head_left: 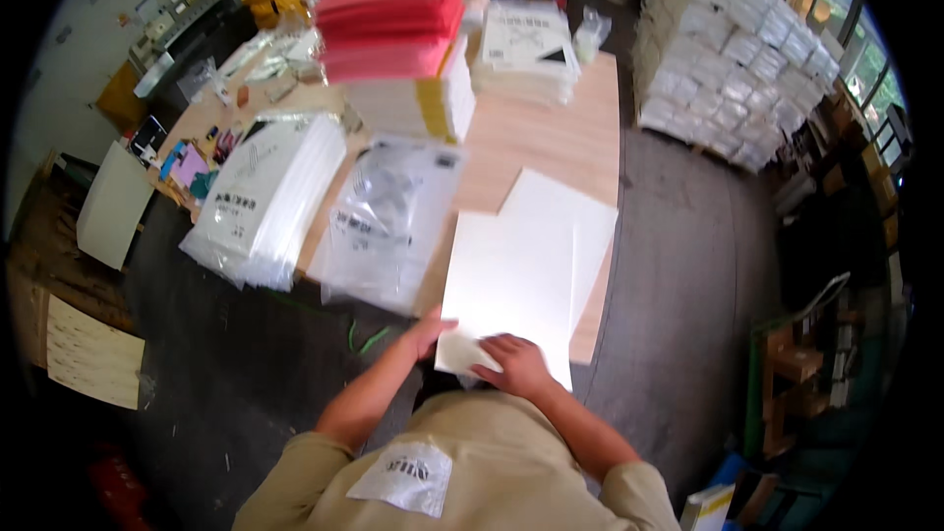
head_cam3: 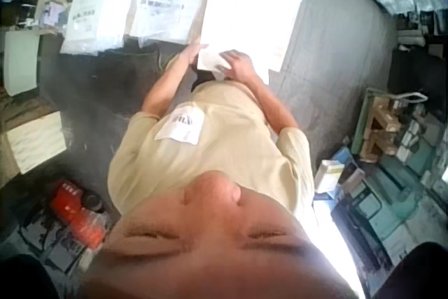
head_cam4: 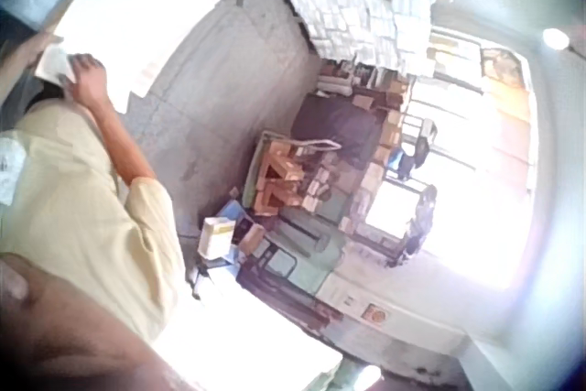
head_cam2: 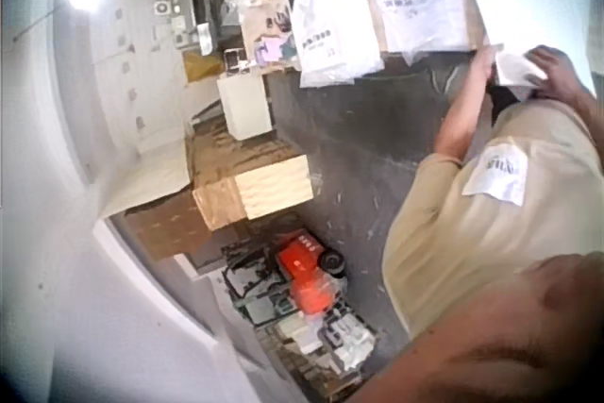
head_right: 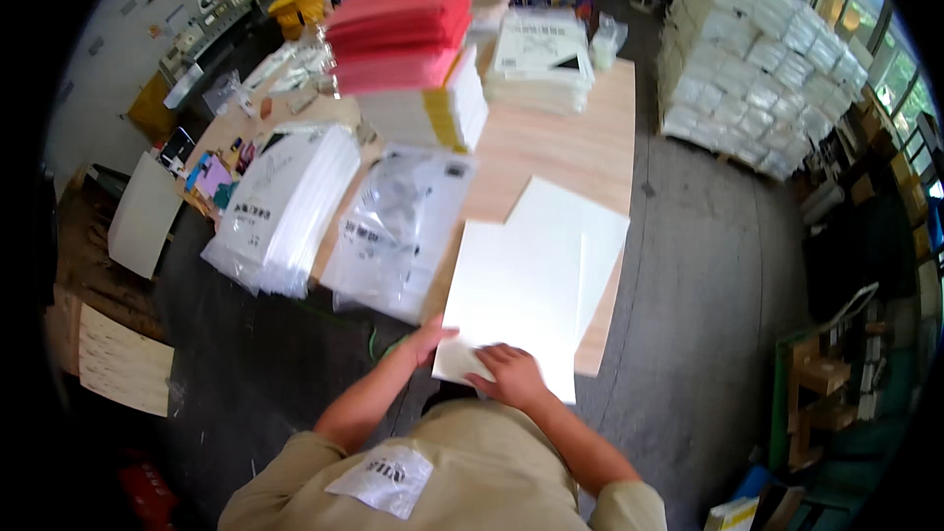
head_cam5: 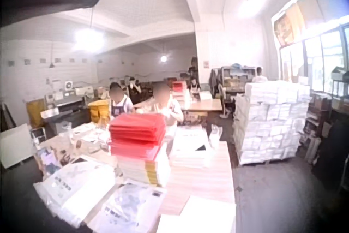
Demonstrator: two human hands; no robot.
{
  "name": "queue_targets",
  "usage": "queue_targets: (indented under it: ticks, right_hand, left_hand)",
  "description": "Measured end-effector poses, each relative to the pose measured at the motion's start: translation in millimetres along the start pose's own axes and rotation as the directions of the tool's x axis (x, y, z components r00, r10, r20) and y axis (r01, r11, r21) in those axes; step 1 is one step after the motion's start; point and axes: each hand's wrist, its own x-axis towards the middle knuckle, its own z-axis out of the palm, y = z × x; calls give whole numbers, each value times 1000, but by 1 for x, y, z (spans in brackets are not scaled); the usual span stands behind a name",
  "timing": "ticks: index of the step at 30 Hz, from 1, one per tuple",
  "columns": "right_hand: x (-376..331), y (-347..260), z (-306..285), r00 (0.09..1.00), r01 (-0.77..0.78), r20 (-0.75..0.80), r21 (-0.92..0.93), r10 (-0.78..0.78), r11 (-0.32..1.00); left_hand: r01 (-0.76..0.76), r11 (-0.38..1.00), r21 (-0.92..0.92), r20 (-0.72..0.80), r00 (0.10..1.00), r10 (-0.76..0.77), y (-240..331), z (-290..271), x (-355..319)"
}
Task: The person repeatedly picks up sheets of white paper and places them into clear plastic packaging bags. The person then folds the top of the bag to seal it and stacks the finished packages on the table. This process is repeated multiple times throughout the clip.
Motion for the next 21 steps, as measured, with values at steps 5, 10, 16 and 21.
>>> queue_targets:
  ticks: [5, 10, 16, 21]
  right_hand:
    - [-100, 120, -48, 612, -705, -210, 290, 762, 647]
    - [-164, 168, -24, 418, -499, 622, 766, 662, -405]
    - [-119, 147, -28, 470, -427, 704, 710, 533, -560]
    - [-67, 121, -59, 491, -602, 524, 781, 696, -164]
  left_hand:
    - [-20, 997, -74, 125, 992, 29, 19, 11, -26]
    - [-25, 998, -64, 134, 990, 34, 24, 24, -33]
    - [12, 998, 55, 95, 995, -17, 37, 36, -35]
    - [-102, 901, 422, -15, 993, 119, 54, 55, -29]
